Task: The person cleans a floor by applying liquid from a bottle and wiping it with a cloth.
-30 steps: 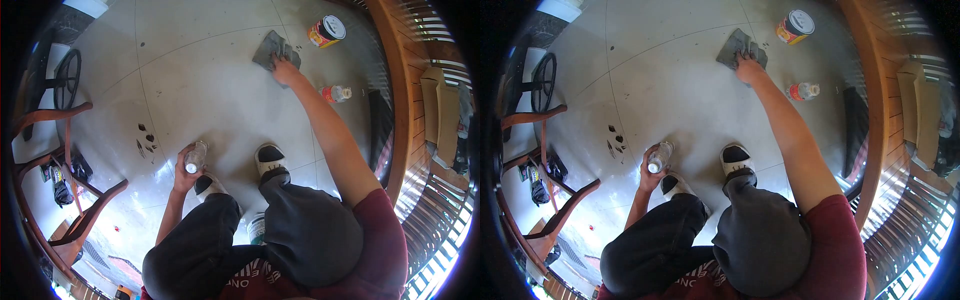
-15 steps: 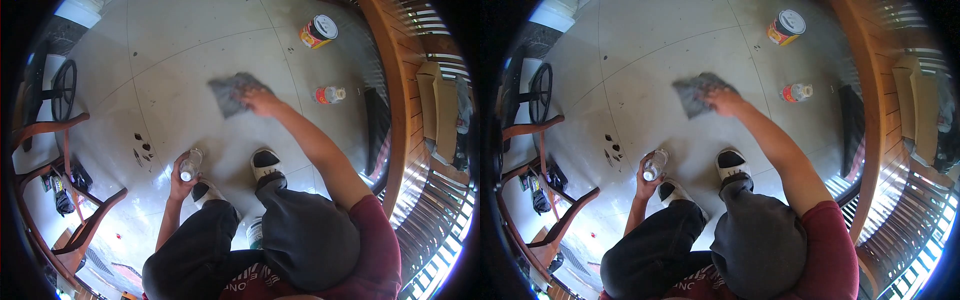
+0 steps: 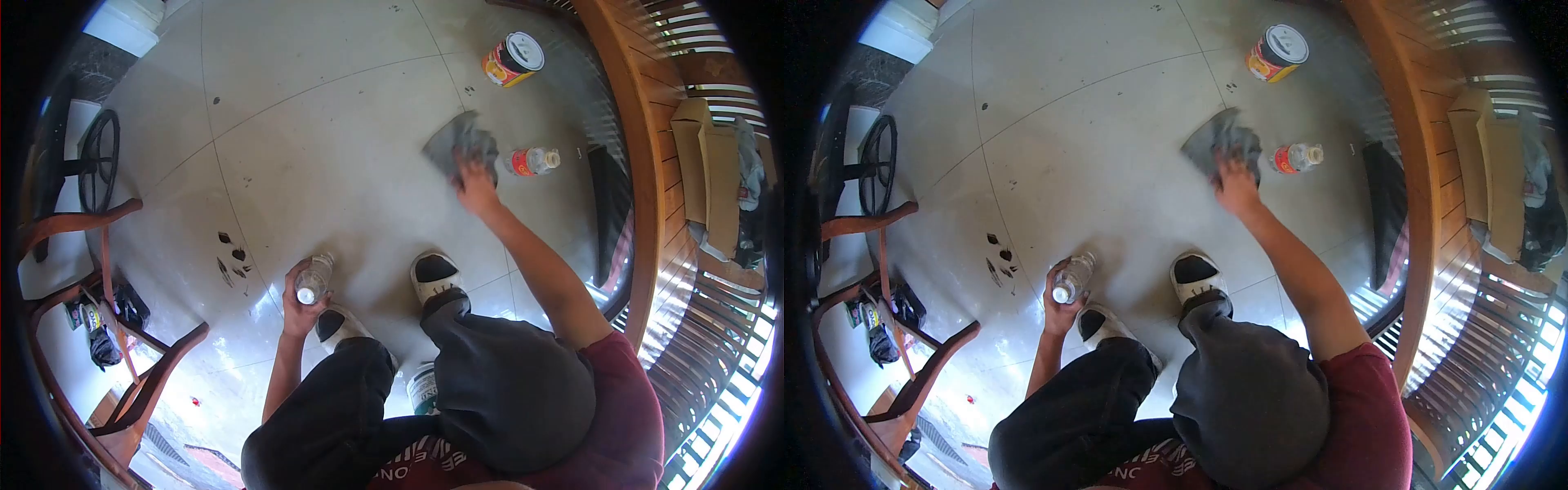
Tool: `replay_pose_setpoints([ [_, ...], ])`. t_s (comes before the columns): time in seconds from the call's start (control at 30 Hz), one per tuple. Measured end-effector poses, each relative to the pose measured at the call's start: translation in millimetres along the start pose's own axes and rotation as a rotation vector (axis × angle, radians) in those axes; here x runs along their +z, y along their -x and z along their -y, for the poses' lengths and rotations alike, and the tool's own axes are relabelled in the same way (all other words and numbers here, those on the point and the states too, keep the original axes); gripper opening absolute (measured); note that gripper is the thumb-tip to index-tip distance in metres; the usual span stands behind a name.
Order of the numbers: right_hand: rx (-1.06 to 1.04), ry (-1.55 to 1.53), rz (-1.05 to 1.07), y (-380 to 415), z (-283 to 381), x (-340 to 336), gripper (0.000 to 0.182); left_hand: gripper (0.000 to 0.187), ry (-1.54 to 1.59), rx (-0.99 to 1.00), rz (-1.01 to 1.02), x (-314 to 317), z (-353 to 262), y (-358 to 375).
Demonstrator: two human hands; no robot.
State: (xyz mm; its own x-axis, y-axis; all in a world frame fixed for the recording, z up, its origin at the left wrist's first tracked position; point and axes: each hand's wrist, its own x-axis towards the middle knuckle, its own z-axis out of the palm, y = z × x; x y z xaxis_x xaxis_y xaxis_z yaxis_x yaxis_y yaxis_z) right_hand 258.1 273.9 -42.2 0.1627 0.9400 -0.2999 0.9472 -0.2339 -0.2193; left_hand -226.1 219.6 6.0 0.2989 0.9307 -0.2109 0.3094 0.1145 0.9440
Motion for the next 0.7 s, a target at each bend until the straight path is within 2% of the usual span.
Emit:
replay_pose_setpoints([
  [0.03,-0.136,0.045,0.064,19,8,-6,0.072,0.078,-0.015,0.011,-0.01,1,-1,-1],
  [0.13,-0.445,-0.101,0.109,40,-2,-3,0.072,0.077,-0.046,0.014,-0.008,-1,3,2],
  [0.23,-0.41,-0.146,0.012,36,-2,8,0.069,0.077,-0.034,0.012,-0.003,-2,-4,-2],
  [0.33,-0.29,-0.23,-0.066,42,8,23,0.063,0.076,-0.121,0.018,0.012,-4,-22,-8],
  [0.43,-0.346,-0.369,-0.119,46,7,14,0.057,0.074,-0.128,-0.098,0.026,-5,-53,-12],
  [0.53,-0.211,-0.483,0.095,58,-7,-15,0.05,0.073,-0.248,-0.053,0.046,-4,-66,-10],
  [0.63,-0.173,-0.474,0.144,80,-23,-41,0.048,0.073,-0.227,0.035,0.106,5,-87,-8],
  [0.7,-0.206,-0.546,-0.037,98,-27,-49,0.045,0.074,-0.147,0.047,0.126,18,-102,-16],
])
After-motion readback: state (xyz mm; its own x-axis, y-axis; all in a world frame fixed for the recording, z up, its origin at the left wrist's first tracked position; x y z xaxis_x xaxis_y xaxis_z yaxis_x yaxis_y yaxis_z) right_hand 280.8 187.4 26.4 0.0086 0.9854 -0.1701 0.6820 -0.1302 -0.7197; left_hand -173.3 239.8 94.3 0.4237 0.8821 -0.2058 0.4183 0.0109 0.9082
